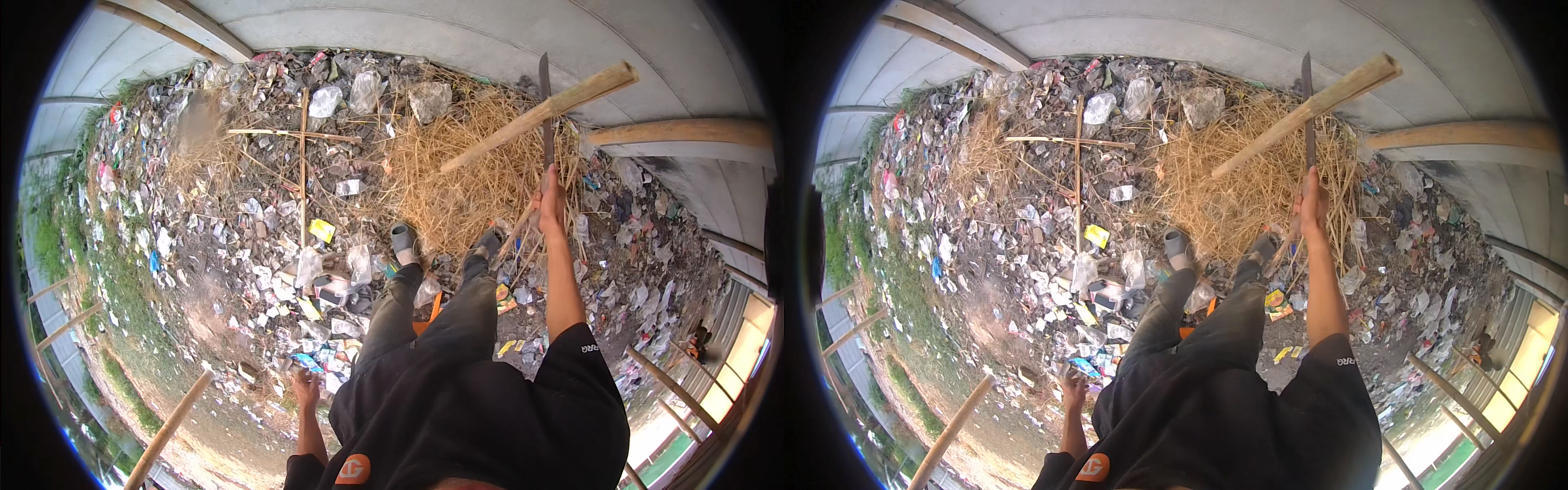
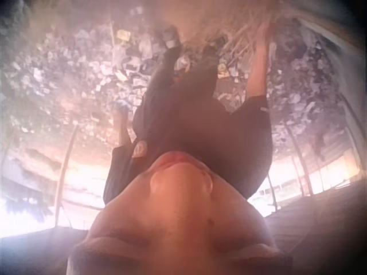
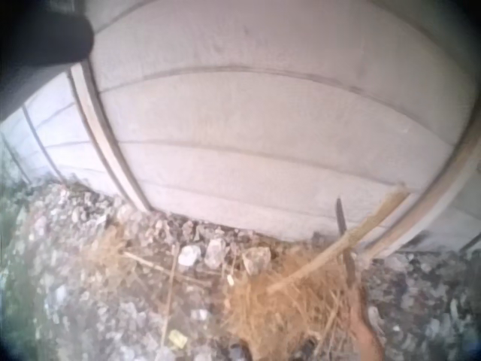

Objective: The person uses a large machete to chop a long bamboo pole into smaller segments. They repeatedly strike the bamboo, which is resting on a pile of straw, to sever it into pieces.

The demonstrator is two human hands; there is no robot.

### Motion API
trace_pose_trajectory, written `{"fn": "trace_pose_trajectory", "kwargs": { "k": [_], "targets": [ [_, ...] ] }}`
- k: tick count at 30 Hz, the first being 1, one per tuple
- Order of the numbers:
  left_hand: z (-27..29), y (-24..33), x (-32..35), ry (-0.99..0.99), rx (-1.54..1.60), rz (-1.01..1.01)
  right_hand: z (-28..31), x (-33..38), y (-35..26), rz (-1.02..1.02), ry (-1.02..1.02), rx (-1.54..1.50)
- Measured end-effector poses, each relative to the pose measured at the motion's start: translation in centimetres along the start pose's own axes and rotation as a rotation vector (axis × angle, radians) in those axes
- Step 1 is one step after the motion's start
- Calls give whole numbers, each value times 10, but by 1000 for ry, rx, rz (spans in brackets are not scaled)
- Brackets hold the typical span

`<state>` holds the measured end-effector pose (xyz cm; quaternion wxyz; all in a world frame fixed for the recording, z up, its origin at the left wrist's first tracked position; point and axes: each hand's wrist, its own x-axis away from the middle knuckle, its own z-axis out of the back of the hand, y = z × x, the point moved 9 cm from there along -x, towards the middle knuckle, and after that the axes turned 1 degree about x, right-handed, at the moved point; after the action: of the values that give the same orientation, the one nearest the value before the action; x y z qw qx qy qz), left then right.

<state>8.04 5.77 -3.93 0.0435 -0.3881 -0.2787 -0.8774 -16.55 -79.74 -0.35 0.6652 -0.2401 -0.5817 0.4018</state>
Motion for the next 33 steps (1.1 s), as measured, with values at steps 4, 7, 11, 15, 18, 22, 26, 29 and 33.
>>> {"fn": "trace_pose_trajectory", "kwargs": {
  "k": [4, 7, 11, 15, 18, 22, 26, 29, 33],
  "targets": [
    [-51, 77, -26, -126, -180, -224, 93, 95, -208, 340, -24, -194],
    [-80, 88, -68, -187, -286, -412, 155, 179, -340, 582, -74, -128],
    [-99, 136, -97, -182, -153, -428, 209, 236, -381, 682, -82, -57],
    [-91, 166, -94, -153, -109, -328, 151, 198, -234, 429, -64, 9],
    [-74, 157, -82, -171, -164, -349, 53, 95, 4, 157, -75, 180],
    [-28, 174, -54, -190, -389, -411, 9, -11, 241, 138, 58, 458],
    [14, 125, -44, -42, -311, -294, 2, -12, 138, 45, -6, 181],
    [16, 89, -62, -46, -416, -309, 47, 31, -7, 236, -69, 81],
    [-9, 79, -80, -111, -356, -255, 136, 135, -197, 478, 31, 96]
  ]
}}
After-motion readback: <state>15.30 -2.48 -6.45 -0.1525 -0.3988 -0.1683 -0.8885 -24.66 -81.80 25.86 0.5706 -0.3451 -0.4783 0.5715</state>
